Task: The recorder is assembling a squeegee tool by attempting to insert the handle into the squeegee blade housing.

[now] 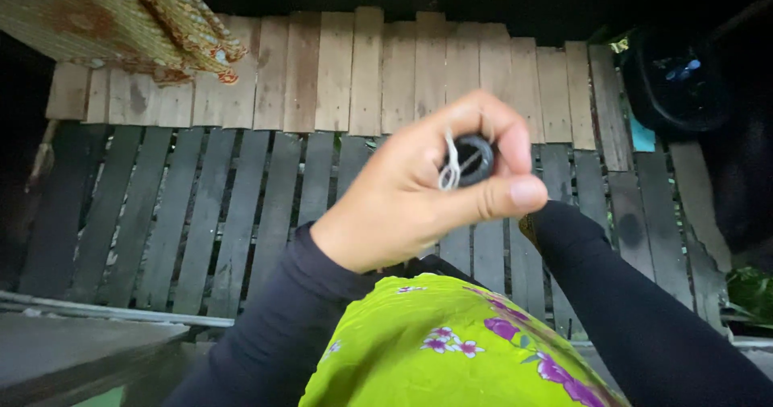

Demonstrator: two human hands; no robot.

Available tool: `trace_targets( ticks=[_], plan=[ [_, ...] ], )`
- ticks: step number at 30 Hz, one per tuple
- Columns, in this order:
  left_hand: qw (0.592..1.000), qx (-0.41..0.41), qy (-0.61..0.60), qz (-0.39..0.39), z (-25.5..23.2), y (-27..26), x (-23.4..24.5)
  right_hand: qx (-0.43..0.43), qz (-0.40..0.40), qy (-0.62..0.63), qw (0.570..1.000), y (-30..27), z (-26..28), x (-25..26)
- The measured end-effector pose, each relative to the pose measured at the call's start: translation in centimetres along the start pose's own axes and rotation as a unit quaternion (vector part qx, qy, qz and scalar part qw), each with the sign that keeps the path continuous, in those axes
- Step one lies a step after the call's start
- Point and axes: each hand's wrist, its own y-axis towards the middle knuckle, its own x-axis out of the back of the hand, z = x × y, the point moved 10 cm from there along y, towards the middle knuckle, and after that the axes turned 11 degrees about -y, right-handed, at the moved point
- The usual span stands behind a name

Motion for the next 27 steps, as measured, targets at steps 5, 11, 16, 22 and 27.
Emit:
trace_targets(
  ticks=[5, 11, 16, 22, 27],
  plan=[
    [0.999, -0.015, -0.011, -0.037, -1.1, -1.2, 3.1, -0.028, 0.030, 0.151, 0.988, 0.3, -0.7, -2.0],
    [0.998, 0.004, -0.022, -0.063, 3.6, -2.5, 4.5, -0.124, -0.022, -0.466, 0.876, 0.0, -3.4, 0.6],
    [0.999, -0.004, -0.005, -0.043, 3.4, -2.7, 3.6, -0.084, 0.087, -0.052, 0.991, -0.3, -4.1, -4.0],
    [0.997, 0.008, 0.026, -0.069, -0.9, -1.7, 4.7, 0.092, 0.013, -0.144, 0.985, -0.2, 2.3, -5.8],
    [0.991, -0.044, 0.105, -0.075, -2.8, -1.5, 4.9, -0.052, -0.042, -0.390, 0.918, -0.4, -0.2, -4.4]
  ],
)
